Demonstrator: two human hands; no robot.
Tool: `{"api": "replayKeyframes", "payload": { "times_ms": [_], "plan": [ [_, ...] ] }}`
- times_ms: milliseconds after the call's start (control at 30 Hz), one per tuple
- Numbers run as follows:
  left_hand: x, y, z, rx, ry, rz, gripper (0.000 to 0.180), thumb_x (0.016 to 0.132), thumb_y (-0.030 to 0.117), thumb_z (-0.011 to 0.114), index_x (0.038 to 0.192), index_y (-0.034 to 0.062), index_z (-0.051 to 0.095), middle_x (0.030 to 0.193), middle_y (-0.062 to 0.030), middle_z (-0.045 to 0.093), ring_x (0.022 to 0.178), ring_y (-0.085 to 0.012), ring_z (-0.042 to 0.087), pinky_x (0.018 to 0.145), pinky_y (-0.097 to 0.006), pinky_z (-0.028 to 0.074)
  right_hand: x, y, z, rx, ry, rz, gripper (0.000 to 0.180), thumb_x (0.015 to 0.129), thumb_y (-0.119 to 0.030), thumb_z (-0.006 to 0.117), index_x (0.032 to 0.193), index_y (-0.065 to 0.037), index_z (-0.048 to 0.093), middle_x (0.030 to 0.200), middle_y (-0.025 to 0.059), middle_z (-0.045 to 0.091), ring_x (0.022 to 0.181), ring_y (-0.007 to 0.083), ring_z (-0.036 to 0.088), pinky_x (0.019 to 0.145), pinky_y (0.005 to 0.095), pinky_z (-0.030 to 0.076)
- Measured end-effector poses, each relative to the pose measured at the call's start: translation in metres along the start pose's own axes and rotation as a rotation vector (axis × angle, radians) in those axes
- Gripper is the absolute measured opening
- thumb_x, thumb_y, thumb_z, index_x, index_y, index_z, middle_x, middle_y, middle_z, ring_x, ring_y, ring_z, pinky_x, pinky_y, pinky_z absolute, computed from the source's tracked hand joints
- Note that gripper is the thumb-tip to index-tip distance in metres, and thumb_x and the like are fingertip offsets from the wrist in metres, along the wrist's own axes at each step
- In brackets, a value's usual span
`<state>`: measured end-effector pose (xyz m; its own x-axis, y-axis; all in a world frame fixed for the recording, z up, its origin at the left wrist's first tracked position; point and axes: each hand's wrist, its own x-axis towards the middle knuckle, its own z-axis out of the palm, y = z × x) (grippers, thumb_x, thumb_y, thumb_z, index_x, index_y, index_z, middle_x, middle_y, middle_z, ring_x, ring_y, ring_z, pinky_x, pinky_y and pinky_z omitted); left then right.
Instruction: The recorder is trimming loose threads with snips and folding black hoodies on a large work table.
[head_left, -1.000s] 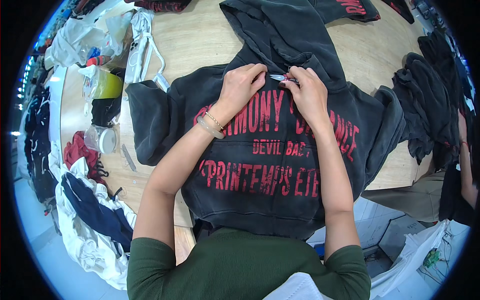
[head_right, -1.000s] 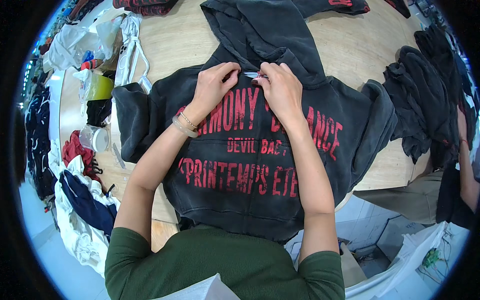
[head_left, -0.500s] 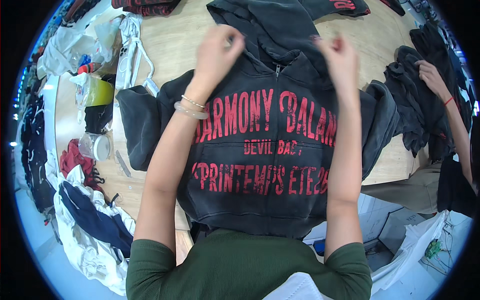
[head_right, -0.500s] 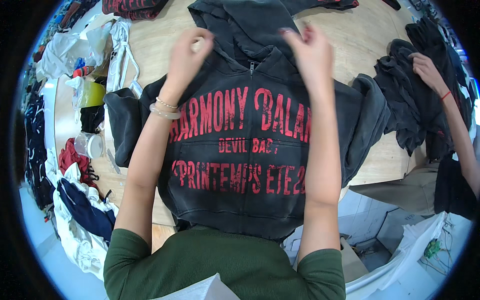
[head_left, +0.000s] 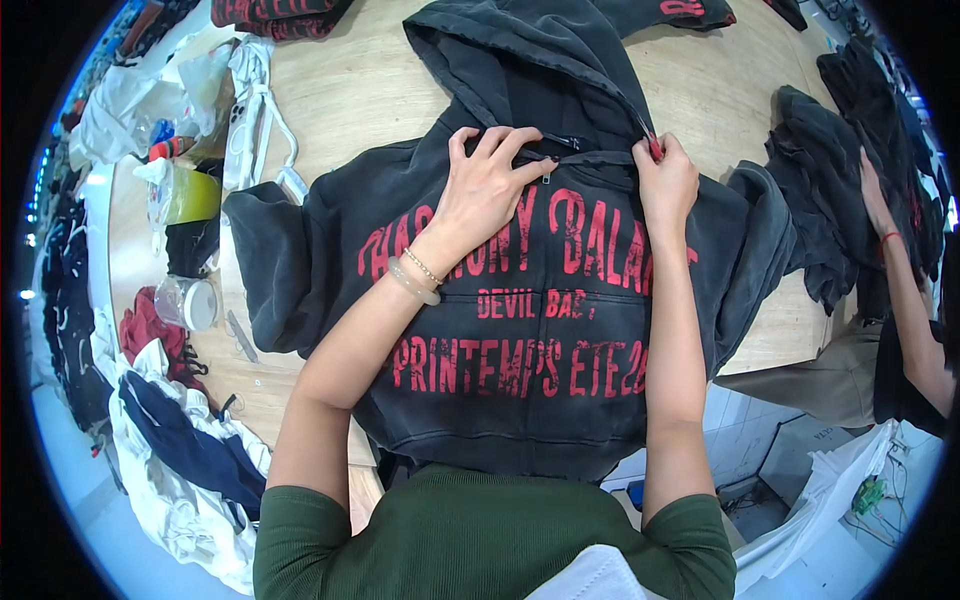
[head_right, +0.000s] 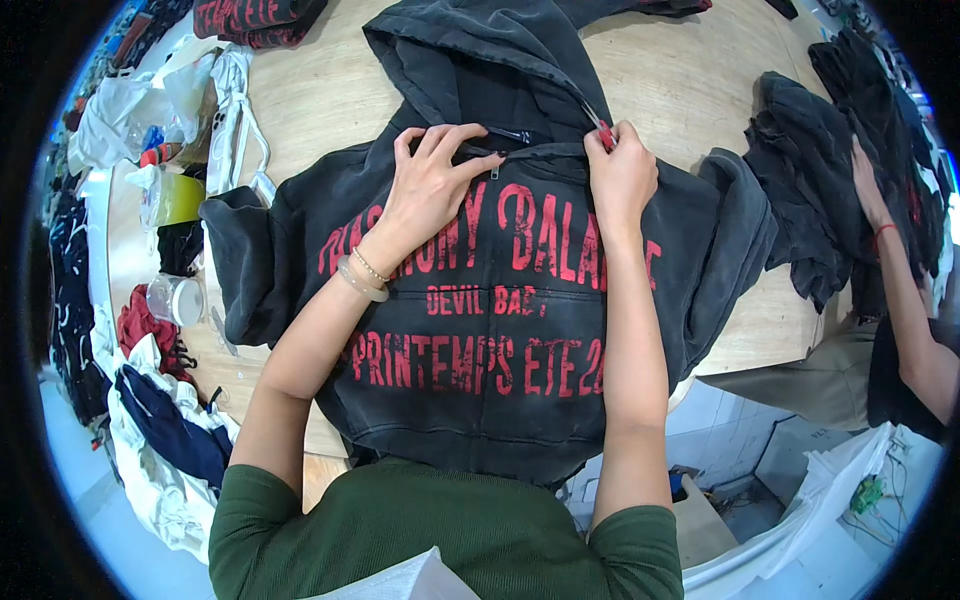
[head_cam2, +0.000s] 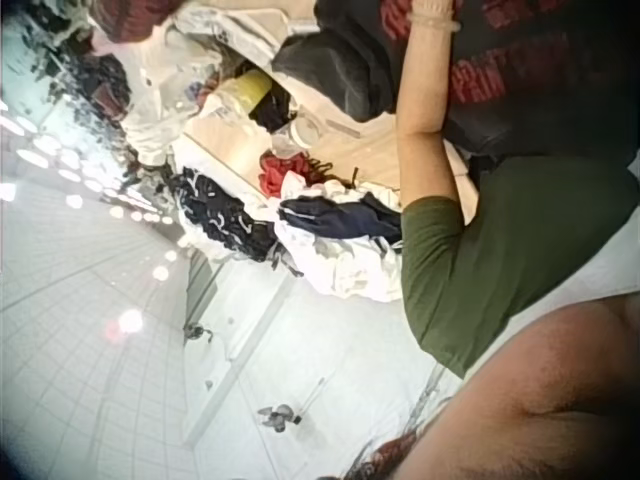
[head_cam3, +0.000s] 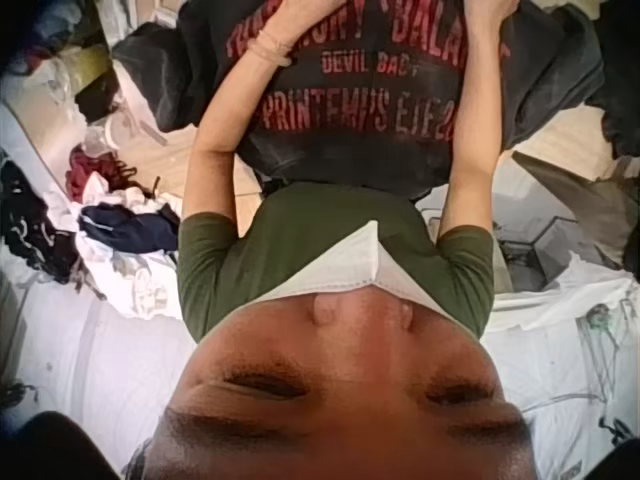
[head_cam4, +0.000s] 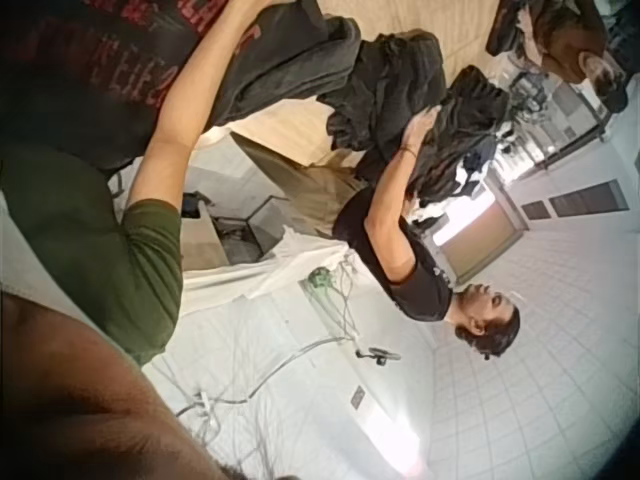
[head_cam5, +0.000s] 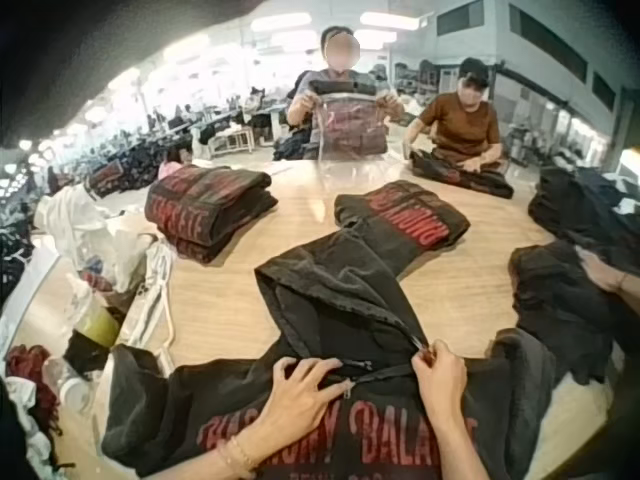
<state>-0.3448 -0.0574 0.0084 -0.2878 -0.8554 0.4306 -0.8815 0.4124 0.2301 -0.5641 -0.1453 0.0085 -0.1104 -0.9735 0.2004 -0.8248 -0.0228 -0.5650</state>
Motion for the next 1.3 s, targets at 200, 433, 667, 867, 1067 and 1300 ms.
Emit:
{"api": "replayKeyframes", "payload": {
  "times_ms": [200,433,667,867,1067,1300],
  "plan": [
    [0.009,0.008,0.010,-0.031,-0.125,0.000,0.036,0.077,-0.001,0.053,0.113,0.0052,0.053,0.128,-0.0057,0.052,0.125,-0.0231,0.045,0.105,-0.065,0.020,-0.001,0.002,0.004,0.046,-0.006,0.012,0.027,0.079,-0.029,0.064,0.075,-0.003,0.056,0.068,0.0197,0.063,0.071,0.0407,0.062,0.064,0.0462,0.047],
    [0.017,0.017,0.004,-0.002,-0.155,-0.086,0.031,0.080,0.003,0.054,0.111,0.0062,0.055,0.103,-0.0064,0.061,0.105,-0.0205,0.057,0.102,-0.065,0.025,-0.002,0.002,0.002,0.046,0.001,-0.005,0.025,0.079,-0.027,0.064,0.077,-0.004,0.056,0.068,0.0196,0.063,0.071,0.0402,0.063,0.063,0.0454,0.048],
    [0.063,-0.002,0.024,0.009,-0.048,-0.033,0.027,0.078,0.004,0.058,0.103,0.0080,0.066,0.092,-0.0064,0.061,0.083,-0.0207,0.060,0.089,-0.039,0.043,-0.002,0.004,0.004,0.053,-0.001,-0.001,0.025,0.079,-0.026,0.065,0.079,-0.003,0.056,0.070,0.0195,0.064,0.072,0.0402,0.063,0.063,0.0452,0.048],
    [0.061,-0.007,0.034,0.134,-0.071,0.138,0.022,0.073,0.006,0.060,0.094,0.0049,0.066,0.089,-0.0052,0.058,0.085,-0.0199,0.059,0.071,-0.028,0.052,-0.004,0.004,0.005,0.048,0.013,-0.017,0.025,0.079,-0.026,0.065,0.080,-0.004,0.055,0.071,0.0193,0.064,0.073,0.0400,0.064,0.064,0.0452,0.048],
    [0.064,-0.010,0.037,0.264,-0.134,0.342,0.016,0.072,0.008,0.061,0.088,0.0041,0.062,0.088,-0.0060,0.057,0.086,-0.0198,0.059,0.070,-0.029,0.053,-0.003,0.005,0.002,0.036,-0.005,-0.009,0.024,0.079,-0.026,0.064,0.079,-0.004,0.056,0.073,0.0201,0.064,0.074,0.0407,0.063,0.065,0.0460,0.048],
    [0.059,-0.031,0.043,-0.274,0.107,0.018,0.011,0.082,0.008,0.061,0.092,0.0030,0.064,0.082,-0.0105,0.063,0.078,-0.0273,0.064,0.069,-0.035,0.052,0.012,-0.014,-0.022,0.302,-0.120,-0.083,0.045,0.092,-0.047,0.053,0.096,-0.003,0.047,0.079,0.0198,0.061,0.075,0.0359,0.062,0.071,0.0409,0.046]
  ]
}}
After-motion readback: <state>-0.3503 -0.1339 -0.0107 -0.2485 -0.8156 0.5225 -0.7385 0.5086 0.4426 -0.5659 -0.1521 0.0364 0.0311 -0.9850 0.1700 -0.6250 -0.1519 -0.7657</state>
